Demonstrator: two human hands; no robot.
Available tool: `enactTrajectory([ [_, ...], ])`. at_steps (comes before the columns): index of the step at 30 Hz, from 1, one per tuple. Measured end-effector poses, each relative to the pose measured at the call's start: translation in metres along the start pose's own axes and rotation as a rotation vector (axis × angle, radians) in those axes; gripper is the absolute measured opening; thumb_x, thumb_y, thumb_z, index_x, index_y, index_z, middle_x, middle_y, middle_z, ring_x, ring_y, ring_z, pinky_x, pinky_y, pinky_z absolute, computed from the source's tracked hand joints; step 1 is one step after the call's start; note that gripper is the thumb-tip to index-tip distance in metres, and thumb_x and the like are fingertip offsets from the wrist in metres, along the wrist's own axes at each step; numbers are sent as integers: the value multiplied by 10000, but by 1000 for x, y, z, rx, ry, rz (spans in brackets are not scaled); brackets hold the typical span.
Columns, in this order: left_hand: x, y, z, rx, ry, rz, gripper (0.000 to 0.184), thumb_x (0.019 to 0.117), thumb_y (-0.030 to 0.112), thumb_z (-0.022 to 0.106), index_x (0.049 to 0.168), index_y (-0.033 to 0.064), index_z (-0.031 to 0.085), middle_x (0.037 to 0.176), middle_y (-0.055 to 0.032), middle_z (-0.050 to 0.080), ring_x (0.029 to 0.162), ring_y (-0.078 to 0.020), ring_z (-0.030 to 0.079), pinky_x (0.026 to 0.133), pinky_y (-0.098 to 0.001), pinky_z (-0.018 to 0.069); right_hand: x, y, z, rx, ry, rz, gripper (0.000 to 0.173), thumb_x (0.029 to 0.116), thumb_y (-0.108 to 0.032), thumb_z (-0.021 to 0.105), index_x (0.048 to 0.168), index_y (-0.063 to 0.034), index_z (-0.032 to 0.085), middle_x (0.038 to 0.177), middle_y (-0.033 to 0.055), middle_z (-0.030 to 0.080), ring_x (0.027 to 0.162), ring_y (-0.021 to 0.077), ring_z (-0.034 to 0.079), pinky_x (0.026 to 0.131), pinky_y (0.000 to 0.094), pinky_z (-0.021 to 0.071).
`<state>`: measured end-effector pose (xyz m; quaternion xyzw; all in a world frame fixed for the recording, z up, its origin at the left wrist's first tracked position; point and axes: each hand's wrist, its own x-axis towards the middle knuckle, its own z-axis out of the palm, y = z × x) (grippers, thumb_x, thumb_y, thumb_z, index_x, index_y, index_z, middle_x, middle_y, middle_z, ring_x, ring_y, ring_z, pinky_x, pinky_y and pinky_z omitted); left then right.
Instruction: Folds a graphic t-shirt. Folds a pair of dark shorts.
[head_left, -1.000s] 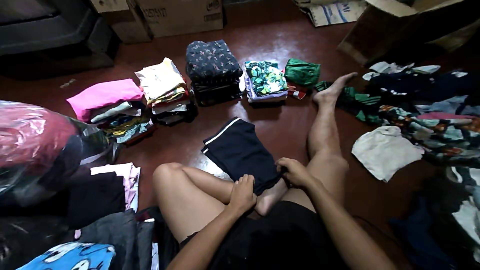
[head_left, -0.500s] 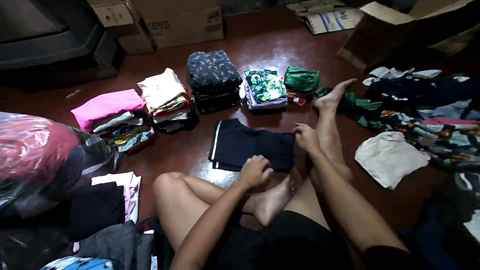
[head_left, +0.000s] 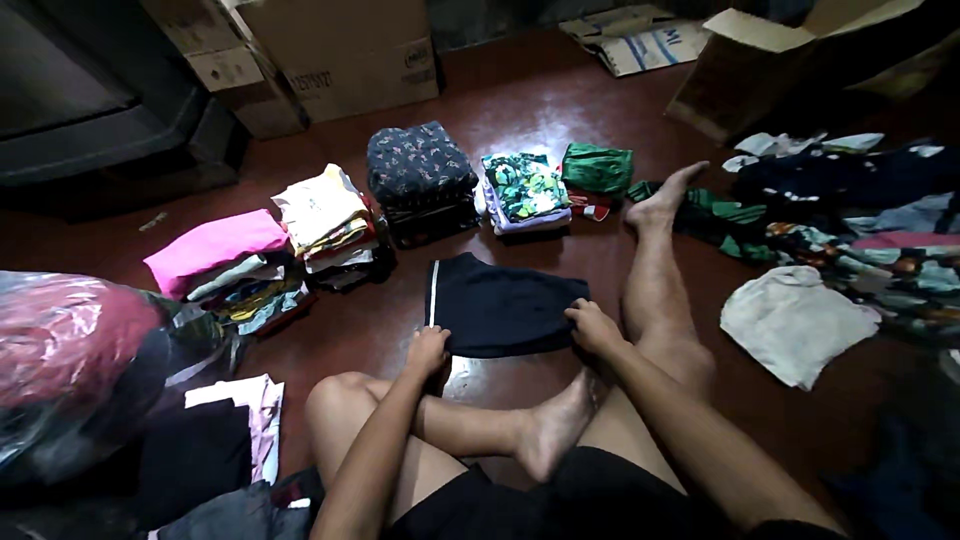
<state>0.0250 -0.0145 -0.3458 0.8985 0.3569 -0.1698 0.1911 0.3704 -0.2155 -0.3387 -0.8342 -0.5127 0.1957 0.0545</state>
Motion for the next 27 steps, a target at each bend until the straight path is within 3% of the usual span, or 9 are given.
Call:
enactTrajectory([
  [2, 6, -14, -5, -68, -43, 63, 396, 918, 305, 734, 1252, 97, 684, 1295, -171, 647, 1285, -382, 562, 1053, -606, 470, -2, 1, -9, 69, 66, 30, 282, 844, -62, 705, 1116, -127, 742, 1294, 160, 614, 1225, 366, 582, 943, 565, 546],
  [6, 1, -21, 2, -47, -10, 17, 493, 900, 321, 751, 1351, 173, 616, 1373, -184, 574, 1284, -392, 558, 1011, -600, 509, -8, 3, -1, 105, 59, 79, 275, 830, -73, 730, 1103, -104, 736, 1249, 186, 611, 1185, 364, 599, 940, 546, 551],
  [13, -7, -14, -11, -39, 92, 73, 282, 939, 262, 672, 1188, 135, 713, 1243, -121, 660, 1228, -330, 597, 1012, -542, 509, -10, 3, -4, 111, 229, 38, 261, 823, -47, 718, 1079, -102, 730, 1201, 167, 629, 1166, 351, 604, 930, 531, 552],
  [15, -11, -12, -9, 18, 67, 116, 275, 923, 269, 672, 1163, 143, 714, 1220, -111, 677, 1204, -335, 614, 980, -558, 522, -13, 5, -8, 11, 160, 83, 249, 823, -79, 727, 1069, -117, 746, 1232, 157, 640, 1218, 373, 577, 930, 565, 541],
  [18, -6, -5, -10, 46, -172, 158, 468, 926, 524, 681, 1161, 120, 718, 1194, -145, 705, 1168, -375, 646, 968, -641, 505, -16, 0, -12, -156, -65, 178, 313, 771, -179, 784, 1076, -112, 767, 1322, 160, 632, 1332, 439, 475, 994, 686, 430],
  [19, 1, -3, -19, 14, -155, 163, 528, 939, 590, 633, 1130, 106, 724, 1167, -151, 712, 1156, -371, 653, 977, -635, 503, -14, -6, -14, -174, -77, 176, 339, 763, -209, 792, 1087, -113, 767, 1335, 156, 626, 1347, 438, 461, 1002, 691, 417],
  [21, 19, 3, -44, -67, 10, 122, 514, 1014, 536, 548, 1197, 83, 710, 1243, -167, 681, 1242, -365, 607, 1055, -597, 470, -6, -15, -19, -151, -66, 141, 373, 799, -280, 785, 1132, -113, 757, 1352, 169, 616, 1368, 437, 448, 1014, 690, 409],
  [24, 63, 14, -85, -115, 238, 25, 375, 1037, 337, 574, 1324, 107, 650, 1369, -157, 621, 1317, -361, 547, 1075, -584, 443, 9, -25, -25, -42, -31, 94, 300, 887, -320, 717, 1112, -125, 761, 1340, 156, 628, 1357, 409, 470, 1015, 665, 409],
  [27, 118, 20, -109, -196, 276, -25, 586, 957, 313, 709, 1468, 92, 525, 1459, -179, 549, 1359, -404, 498, 1066, -642, 424, 17, -16, -17, 128, 6, 87, 287, 947, -395, 663, 1081, -167, 772, 1303, 118, 654, 1321, 362, 514, 1037, 630, 416],
])
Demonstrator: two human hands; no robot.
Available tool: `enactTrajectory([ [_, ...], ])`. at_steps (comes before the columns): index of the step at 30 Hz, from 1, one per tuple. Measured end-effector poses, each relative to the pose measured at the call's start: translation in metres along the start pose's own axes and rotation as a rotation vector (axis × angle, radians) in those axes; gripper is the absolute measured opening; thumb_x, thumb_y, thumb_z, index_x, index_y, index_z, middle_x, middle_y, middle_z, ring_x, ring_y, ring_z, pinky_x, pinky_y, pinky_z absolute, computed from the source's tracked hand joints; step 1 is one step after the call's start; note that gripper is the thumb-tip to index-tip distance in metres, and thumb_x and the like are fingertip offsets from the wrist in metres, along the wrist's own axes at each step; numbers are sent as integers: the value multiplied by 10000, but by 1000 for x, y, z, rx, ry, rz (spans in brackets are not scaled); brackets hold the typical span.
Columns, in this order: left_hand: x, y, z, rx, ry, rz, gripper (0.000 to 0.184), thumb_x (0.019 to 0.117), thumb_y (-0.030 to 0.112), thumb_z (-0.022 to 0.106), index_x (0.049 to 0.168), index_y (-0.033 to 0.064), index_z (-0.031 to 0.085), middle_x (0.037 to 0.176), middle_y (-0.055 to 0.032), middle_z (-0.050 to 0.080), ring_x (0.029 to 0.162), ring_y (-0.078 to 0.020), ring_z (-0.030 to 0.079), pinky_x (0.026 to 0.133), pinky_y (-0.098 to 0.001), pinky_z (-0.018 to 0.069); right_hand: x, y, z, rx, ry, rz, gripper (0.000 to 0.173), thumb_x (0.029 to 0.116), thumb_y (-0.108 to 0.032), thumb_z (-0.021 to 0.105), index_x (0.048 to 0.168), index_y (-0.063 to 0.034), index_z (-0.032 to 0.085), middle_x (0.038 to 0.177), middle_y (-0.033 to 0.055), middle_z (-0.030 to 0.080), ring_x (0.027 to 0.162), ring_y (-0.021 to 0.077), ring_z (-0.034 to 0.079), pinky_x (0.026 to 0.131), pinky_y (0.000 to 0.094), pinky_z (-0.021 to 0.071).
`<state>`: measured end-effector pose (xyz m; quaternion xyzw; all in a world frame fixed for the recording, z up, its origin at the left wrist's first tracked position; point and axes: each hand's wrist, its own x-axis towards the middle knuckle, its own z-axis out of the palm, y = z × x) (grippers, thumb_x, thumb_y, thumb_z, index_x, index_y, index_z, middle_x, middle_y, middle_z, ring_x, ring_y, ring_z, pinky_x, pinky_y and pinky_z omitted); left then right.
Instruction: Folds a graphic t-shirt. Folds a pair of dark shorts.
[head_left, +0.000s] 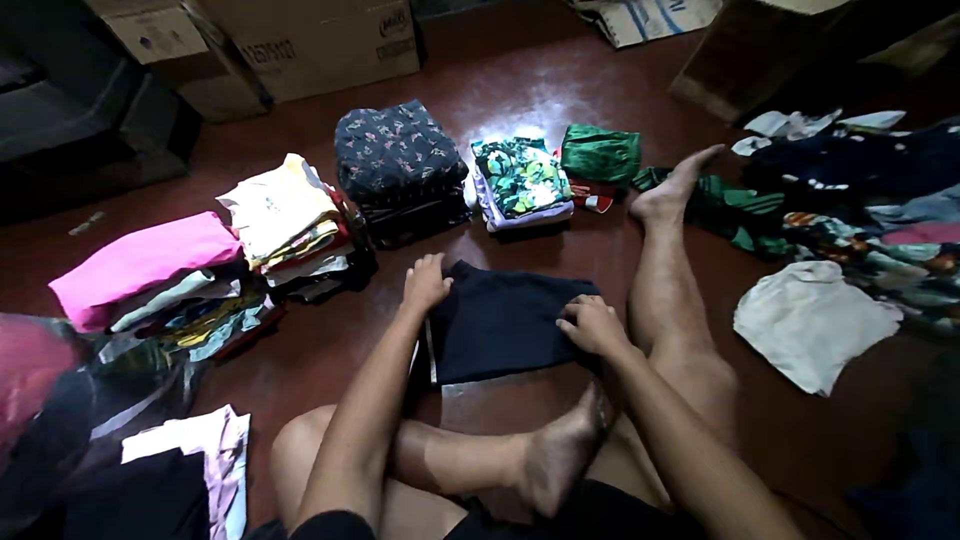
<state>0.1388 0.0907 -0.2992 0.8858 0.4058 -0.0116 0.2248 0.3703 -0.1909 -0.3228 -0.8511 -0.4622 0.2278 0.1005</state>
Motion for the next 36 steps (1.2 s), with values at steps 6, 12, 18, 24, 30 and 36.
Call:
enactTrajectory([
  [6, 55, 9, 8, -24, -314, -57, 602, 880, 274, 793, 1429, 128, 595, 1508, -283, 456, 1426, -502, 372, 1104, -758, 302, -19, 23, 4, 299, -6, 29, 308, 958, -373, 678, 1156, -148, 751, 1243, 121, 680, 1230, 306, 595, 1068, 520, 464],
  [12, 15, 15, -8, 145, -91, 402, 252, 906, 79, 717, 1148, 47, 651, 1085, -170, 684, 1024, -359, 679, 873, -590, 557, -14, 27, -18, 394, 94, 39, 295, 972, -348, 681, 1162, -131, 746, 1210, 116, 695, 1178, 279, 635, 1040, 532, 490],
  [18, -59, -22, 55, 446, -50, 572, 317, 1007, 280, 559, 1312, 224, 630, 1442, -114, 565, 1330, -353, 531, 1108, -631, 374, -14, 23, -14, 385, 207, 29, 252, 940, -313, 740, 1110, -127, 756, 1193, 131, 691, 1190, 343, 610, 1035, 588, 473],
  [24, -85, -40, 82, 321, 59, 343, 497, 1073, 497, 322, 1430, 282, 591, 1509, -66, 536, 1378, -288, 508, 1153, -563, 349, 11, 26, 1, 380, 364, 277, 405, 917, -310, 749, 1269, -117, 692, 1411, 207, 564, 1320, 446, 498, 1074, 650, 411],
  [30, -111, -4, 98, 345, -82, 84, 896, 998, 721, 262, 1655, 118, 180, 1700, -174, 199, 1569, -419, 133, 1212, -712, -1, 33, 24, 14, 355, 299, 557, 913, 826, -321, 828, 1571, -69, 366, 1496, 268, 474, 1369, 485, 454, 1066, 685, 401],
  [36, -104, 19, 129, 281, 18, -70, 812, 978, 764, 231, 1659, 327, 169, 1682, -232, 202, 1550, -494, 114, 1176, -766, 26, 34, 30, 9, 410, 179, 577, 541, 818, -325, 848, 1269, -76, 685, 1234, 230, 679, 1195, 413, 622, 1006, 644, 468],
])
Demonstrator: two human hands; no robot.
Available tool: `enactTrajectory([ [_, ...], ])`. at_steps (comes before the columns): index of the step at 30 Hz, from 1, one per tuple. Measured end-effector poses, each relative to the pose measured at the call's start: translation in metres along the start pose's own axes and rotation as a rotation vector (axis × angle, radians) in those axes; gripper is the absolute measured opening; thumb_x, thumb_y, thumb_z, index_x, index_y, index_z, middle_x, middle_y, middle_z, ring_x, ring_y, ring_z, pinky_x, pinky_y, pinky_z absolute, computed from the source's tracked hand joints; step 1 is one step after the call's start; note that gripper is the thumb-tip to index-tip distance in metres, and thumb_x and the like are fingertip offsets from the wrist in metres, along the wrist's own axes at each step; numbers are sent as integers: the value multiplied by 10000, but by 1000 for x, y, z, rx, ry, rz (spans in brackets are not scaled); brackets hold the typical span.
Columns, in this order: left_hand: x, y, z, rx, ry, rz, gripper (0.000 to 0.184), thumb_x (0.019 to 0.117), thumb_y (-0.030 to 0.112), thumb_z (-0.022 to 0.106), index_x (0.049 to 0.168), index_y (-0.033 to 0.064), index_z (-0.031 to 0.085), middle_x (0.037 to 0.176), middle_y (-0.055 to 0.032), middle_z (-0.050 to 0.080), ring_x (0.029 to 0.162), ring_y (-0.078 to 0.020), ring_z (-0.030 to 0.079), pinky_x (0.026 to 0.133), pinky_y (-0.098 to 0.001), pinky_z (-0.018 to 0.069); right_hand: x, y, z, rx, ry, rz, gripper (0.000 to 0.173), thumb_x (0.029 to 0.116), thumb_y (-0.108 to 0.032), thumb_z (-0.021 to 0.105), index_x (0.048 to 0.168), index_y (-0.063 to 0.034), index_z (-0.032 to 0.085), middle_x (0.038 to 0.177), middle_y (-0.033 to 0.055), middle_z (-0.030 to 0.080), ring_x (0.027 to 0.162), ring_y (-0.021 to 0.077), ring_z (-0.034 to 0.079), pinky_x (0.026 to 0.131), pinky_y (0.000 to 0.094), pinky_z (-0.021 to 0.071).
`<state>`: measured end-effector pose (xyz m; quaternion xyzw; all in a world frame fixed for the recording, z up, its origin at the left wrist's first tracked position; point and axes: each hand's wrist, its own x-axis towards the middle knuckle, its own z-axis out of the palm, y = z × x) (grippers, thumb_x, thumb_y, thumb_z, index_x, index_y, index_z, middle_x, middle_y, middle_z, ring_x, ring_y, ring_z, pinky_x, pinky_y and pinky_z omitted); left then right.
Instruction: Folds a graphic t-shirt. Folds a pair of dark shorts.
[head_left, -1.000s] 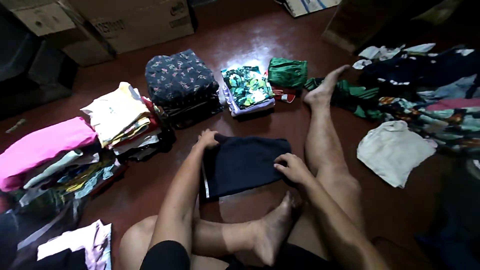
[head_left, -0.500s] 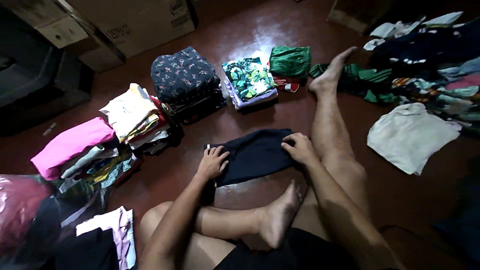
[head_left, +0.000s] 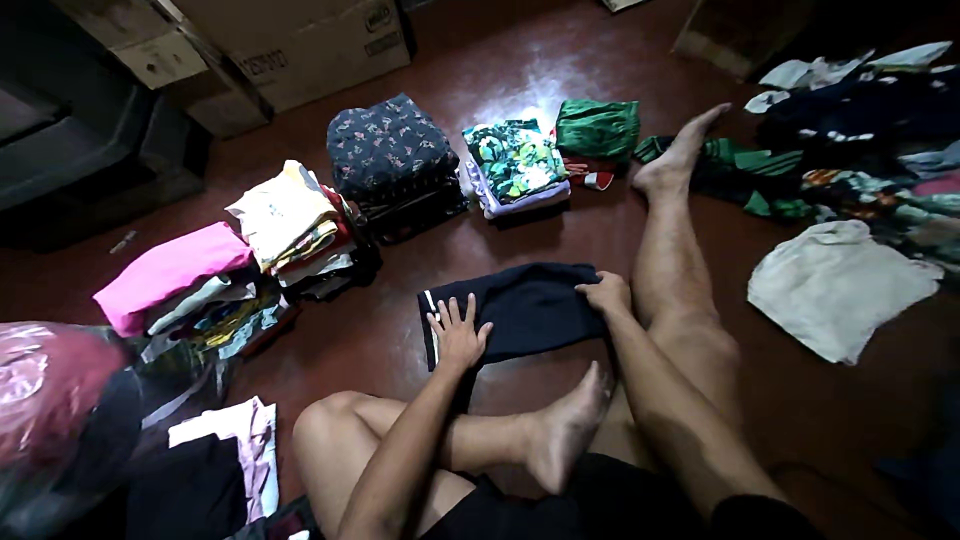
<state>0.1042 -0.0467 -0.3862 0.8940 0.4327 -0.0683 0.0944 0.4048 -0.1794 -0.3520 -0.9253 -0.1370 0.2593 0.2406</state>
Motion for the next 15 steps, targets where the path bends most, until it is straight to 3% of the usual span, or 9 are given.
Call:
enactTrajectory([
  [2, 0, 3, 19, 30, 92, -14, 793, 977, 764, 235, 1650, 346, 207, 1693, -226, 166, 1552, -502, 87, 1171, -771, 33, 0, 1, 1, 21, 25, -51, 455, 838, -320, 821, 1209, -78, 714, 1238, 217, 675, 1215, 393, 610, 1030, 620, 461],
  [5, -7, 9, 26, 59, 223, -10, 749, 1005, 700, 270, 1639, 301, 277, 1705, -188, 164, 1559, -481, 91, 1171, -772, 23, -9, -3, -3, 81, 65, -115, 458, 896, -308, 763, 1248, -31, 671, 1239, 229, 662, 1220, 385, 605, 1043, 596, 458],
  [7, -8, 11, 21, 32, 247, 47, 718, 1029, 617, 309, 1637, 236, 297, 1720, -124, 155, 1580, -403, 99, 1196, -738, 44, -12, -5, -7, 115, 34, -130, 480, 944, -315, 715, 1300, -8, 613, 1233, 250, 663, 1201, 395, 621, 1027, 599, 469],
  [8, -8, 12, 18, -4, 195, 74, 724, 1038, 609, 291, 1650, 224, 253, 1729, -90, 132, 1590, -354, 84, 1209, -722, 39, -12, -4, -7, 124, 9, -127, 524, 952, -327, 715, 1335, 4, 578, 1244, 263, 654, 1205, 404, 617, 1028, 600, 468],
  [10, -5, 10, 21, -56, 98, 101, 747, 1042, 634, 234, 1667, 231, 167, 1738, -48, 94, 1599, -298, 54, 1212, -719, 25, -9, 3, -5, 152, -27, -111, 697, 881, -343, 803, 1401, 3, 494, 1259, 271, 640, 1197, 405, 621, 1021, 601, 482],
  [12, -4, 10, 25, -54, 97, 110, 735, 1043, 634, 215, 1666, 247, 170, 1738, -41, 96, 1599, -299, 56, 1207, -724, 23, -11, 7, -6, 166, -7, -100, 913, 764, -309, 899, 1486, -35, 412, 1305, 271, 617, 1208, 411, 613, 1020, 607, 490],
  [14, -4, 10, 21, -81, 105, 109, 700, 1057, 603, 198, 1664, 254, 186, 1735, -42, 120, 1597, -299, 77, 1210, -719, 21, -23, 4, -13, 76, 108, -178, 957, 786, -322, 865, 1548, -49, 355, 1408, 278, 552, 1287, 431, 558, 1071, 608, 456],
  [15, -4, 10, 18, -117, 117, 107, 672, 1069, 575, 194, 1658, 253, 216, 1728, -32, 158, 1594, -291, 106, 1217, -710, 23, -30, 1, -14, 46, 188, -274, 886, 830, -315, 816, 1549, -47, 373, 1434, 279, 529, 1320, 440, 525, 1095, 609, 431],
])
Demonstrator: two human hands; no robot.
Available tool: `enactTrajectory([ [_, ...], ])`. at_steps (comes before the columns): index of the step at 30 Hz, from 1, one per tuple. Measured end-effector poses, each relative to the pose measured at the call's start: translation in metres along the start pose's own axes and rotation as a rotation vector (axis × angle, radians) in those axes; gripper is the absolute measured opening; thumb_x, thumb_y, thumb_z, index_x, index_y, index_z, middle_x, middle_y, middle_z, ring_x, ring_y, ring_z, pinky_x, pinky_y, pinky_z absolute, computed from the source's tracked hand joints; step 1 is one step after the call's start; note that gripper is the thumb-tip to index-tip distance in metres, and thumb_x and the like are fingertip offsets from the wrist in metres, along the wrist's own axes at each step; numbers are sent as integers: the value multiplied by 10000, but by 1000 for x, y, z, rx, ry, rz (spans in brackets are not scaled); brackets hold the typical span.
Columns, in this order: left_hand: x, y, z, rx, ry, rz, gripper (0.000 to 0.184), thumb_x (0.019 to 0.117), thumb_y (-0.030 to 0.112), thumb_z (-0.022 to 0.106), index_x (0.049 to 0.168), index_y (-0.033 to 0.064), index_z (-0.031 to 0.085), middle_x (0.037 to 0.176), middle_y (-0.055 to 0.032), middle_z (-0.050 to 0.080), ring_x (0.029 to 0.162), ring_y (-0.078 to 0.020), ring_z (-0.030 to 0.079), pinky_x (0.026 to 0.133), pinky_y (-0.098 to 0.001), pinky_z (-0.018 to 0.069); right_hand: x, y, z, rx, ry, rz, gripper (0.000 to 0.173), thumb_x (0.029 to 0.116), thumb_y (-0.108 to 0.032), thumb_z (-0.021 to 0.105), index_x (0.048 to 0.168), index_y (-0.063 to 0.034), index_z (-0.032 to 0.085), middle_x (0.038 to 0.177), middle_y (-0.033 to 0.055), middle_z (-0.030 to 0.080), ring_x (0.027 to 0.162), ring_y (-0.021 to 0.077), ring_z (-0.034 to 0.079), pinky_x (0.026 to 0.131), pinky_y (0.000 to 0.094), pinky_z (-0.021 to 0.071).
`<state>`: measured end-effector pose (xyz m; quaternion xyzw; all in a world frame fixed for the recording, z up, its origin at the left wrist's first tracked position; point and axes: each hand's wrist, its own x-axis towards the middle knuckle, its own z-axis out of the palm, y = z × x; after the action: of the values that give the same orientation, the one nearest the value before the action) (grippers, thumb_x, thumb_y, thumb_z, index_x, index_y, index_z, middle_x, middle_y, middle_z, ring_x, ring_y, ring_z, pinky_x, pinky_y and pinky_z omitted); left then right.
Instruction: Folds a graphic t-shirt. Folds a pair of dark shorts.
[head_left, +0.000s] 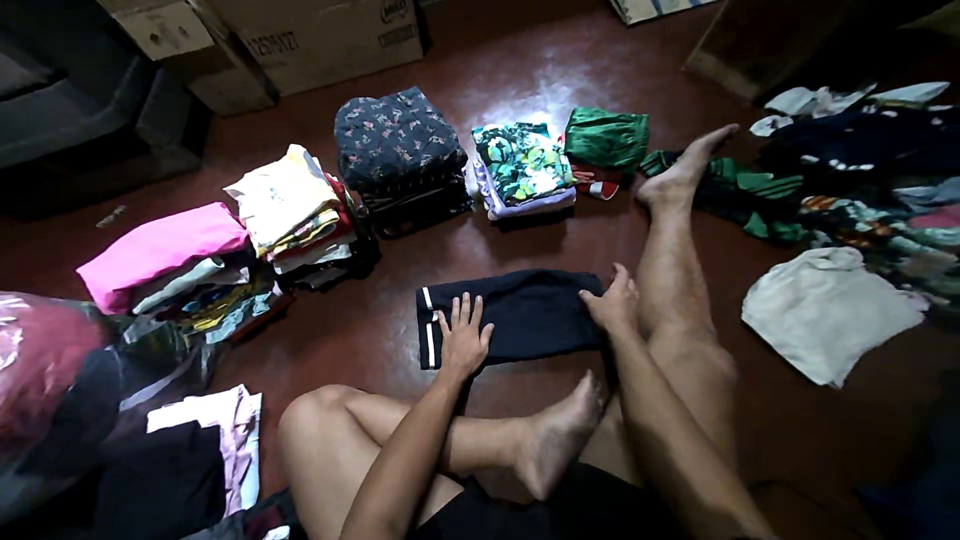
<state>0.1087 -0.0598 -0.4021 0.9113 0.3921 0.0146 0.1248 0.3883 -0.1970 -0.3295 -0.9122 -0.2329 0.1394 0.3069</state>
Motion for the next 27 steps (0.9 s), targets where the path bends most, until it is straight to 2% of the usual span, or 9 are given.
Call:
enactTrajectory([
  [4, 4, -6, -8, -272, 104, -28, 579, 1109, 431, 224, 1584, 163, 421, 1637, -20, 401, 1554, -249, 275, 1247, -658, 56, -39, -55, 22, -106, -94, -439, 631, 1036, -426, 528, 1547, -68, 428, 1596, 170, 418, 1488, 341, 382, 1203, 543, 349],
  [8, 8, -18, -12, -521, 220, -81, 511, 1097, 316, 300, 1477, 75, 543, 1500, -105, 561, 1462, -258, 448, 1264, -518, 245, -91, -98, 123, -121, -339, -581, 718, 1049, -647, 283, 1622, -218, 344, 1710, 27, 240, 1585, 271, 178, 1249, 645, 158],
  [11, 0, -30, -19, -315, 461, -271, 363, 1006, 195, 461, 1262, 120, 706, 1466, -144, 569, 1427, -355, 453, 1189, -541, 343, -110, -89, 191, -144, -295, -573, 728, 1052, -645, 223, 1624, -211, 342, 1710, 54, 237, 1589, 283, 157, 1247, 669, 70],
  [14, -8, -39, -44, -312, 253, -669, 619, 1013, 428, 531, 1519, 75, 476, 1593, -210, 386, 1445, -425, 385, 1133, -625, 353, -121, -86, 203, -290, -259, -608, 753, 1042, -660, 194, 1633, -210, 313, 1722, 85, 183, 1596, 300, 112, 1246, 670, 56],
  [17, 4, -42, -59, -485, 65, -775, 923, 927, 633, 627, 1567, 21, 365, 1562, -276, 384, 1397, -444, 444, 1089, -608, 437, -120, -83, 201, -296, -276, -613, 727, 1049, -639, 203, 1632, -220, 318, 1726, 64, 176, 1598, 295, 104, 1246, 670, 52],
  [19, 16, -45, -63, -672, 19, -799, 938, 890, 562, 734, 1532, -18, 373, 1506, -300, 441, 1352, -431, 503, 1088, -582, 459, -118, -82, 201, -288, -289, -618, 710, 1055, -623, 199, 1629, -224, 326, 1726, 47, 178, 1598, 289, 100, 1245, 671, 46],
  [22, 24, -49, -61, -937, -7, -862, 623, 887, 338, 803, 1324, -48, 585, 1216, -259, 669, 1142, -363, 655, 991, -548, 528, -116, -81, 200, -257, -302, -624, 710, 1058, -632, 159, 1627, -242, 329, 1729, 22, 169, 1601, 262, 90, 1255, 655, 34],
  [24, 23, -50, -66, -1077, -97, -873, 479, 908, 294, 781, 1200, -63, 652, 1102, -230, 707, 1026, -324, 695, 927, -518, 561, -117, -80, 197, -217, -313, -624, 698, 1062, -627, 157, 1625, -254, 335, 1726, 16, 183, 1601, 246, 96, 1260, 644, 27],
  [27, 17, -54, -75, -1264, -108, -708, 453, 981, 191, 676, 1378, 7, 558, 1203, -205, 690, 1072, -296, 696, 935, -490, 577, -117, -77, 192, -127, -337, -637, 663, 1071, -607, 174, 1619, -275, 347, 1713, -9, 232, 1596, 221, 125, 1265, 626, 29],
])
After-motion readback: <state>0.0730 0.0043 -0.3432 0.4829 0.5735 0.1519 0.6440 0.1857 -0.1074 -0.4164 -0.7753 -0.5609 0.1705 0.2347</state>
